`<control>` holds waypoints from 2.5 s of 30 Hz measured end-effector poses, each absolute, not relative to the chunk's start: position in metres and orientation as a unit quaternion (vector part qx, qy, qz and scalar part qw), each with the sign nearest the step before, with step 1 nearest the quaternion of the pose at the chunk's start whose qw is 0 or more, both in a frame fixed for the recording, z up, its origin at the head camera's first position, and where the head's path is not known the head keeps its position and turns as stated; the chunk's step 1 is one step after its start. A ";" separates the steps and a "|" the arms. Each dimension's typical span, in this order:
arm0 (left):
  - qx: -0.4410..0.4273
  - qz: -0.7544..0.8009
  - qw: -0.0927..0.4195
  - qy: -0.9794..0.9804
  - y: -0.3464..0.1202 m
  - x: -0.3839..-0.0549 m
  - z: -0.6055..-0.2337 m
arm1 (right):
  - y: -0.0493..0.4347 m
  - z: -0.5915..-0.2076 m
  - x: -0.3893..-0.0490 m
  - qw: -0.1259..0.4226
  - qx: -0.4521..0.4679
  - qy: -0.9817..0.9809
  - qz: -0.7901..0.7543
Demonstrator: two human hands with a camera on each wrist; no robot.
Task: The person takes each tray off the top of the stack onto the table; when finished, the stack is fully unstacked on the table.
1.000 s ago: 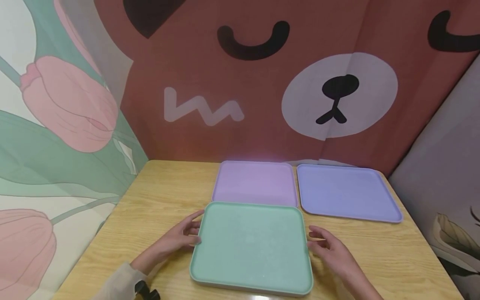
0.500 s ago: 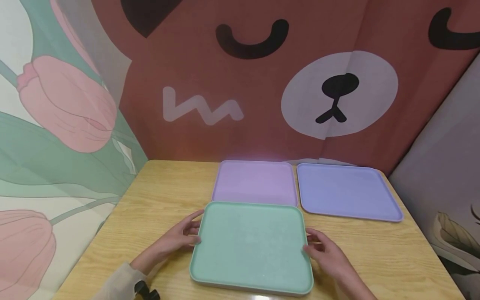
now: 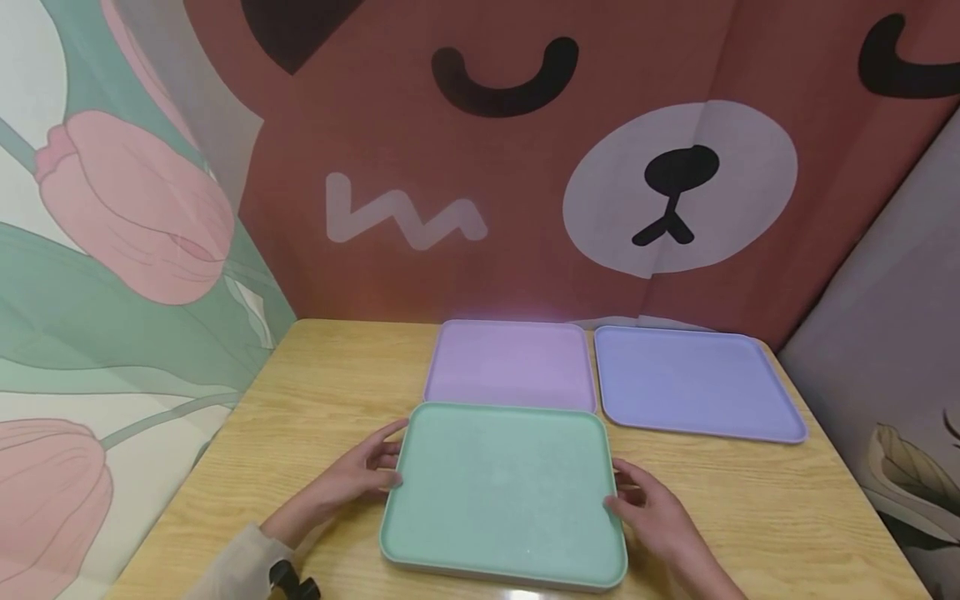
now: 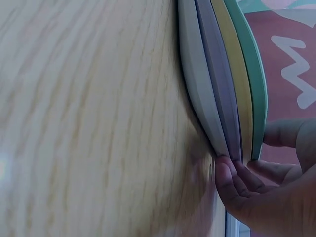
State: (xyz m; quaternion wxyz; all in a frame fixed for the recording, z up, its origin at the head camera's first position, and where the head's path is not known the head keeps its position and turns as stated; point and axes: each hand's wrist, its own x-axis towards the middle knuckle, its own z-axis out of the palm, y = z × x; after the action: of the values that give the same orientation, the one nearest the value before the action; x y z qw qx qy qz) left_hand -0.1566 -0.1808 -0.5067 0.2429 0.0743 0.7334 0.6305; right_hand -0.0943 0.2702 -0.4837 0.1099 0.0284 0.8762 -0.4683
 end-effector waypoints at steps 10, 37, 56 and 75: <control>0.073 0.632 0.243 0.732 -0.179 -0.157 -0.507 | 0.268 -0.479 -0.091 0.111 0.057 0.881 -0.457; 0.079 0.629 0.246 0.733 -0.180 -0.158 -0.508 | 0.271 -0.464 -0.087 0.160 0.092 0.720 -0.668; 0.082 0.635 0.248 0.727 -0.182 -0.157 -0.510 | 0.285 -0.465 -0.090 0.195 0.037 0.636 -0.746; 0.079 0.640 0.242 0.725 -0.182 -0.155 -0.507 | 0.329 -0.464 -0.083 0.224 0.065 0.670 -0.705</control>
State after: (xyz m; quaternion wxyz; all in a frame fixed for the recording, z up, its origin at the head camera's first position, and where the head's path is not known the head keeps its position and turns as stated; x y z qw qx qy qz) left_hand -0.1552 -0.1815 -0.5069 0.2421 0.0788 0.7252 0.6397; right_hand -0.0831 0.3291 -0.4637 0.2238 0.0652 0.6699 -0.7049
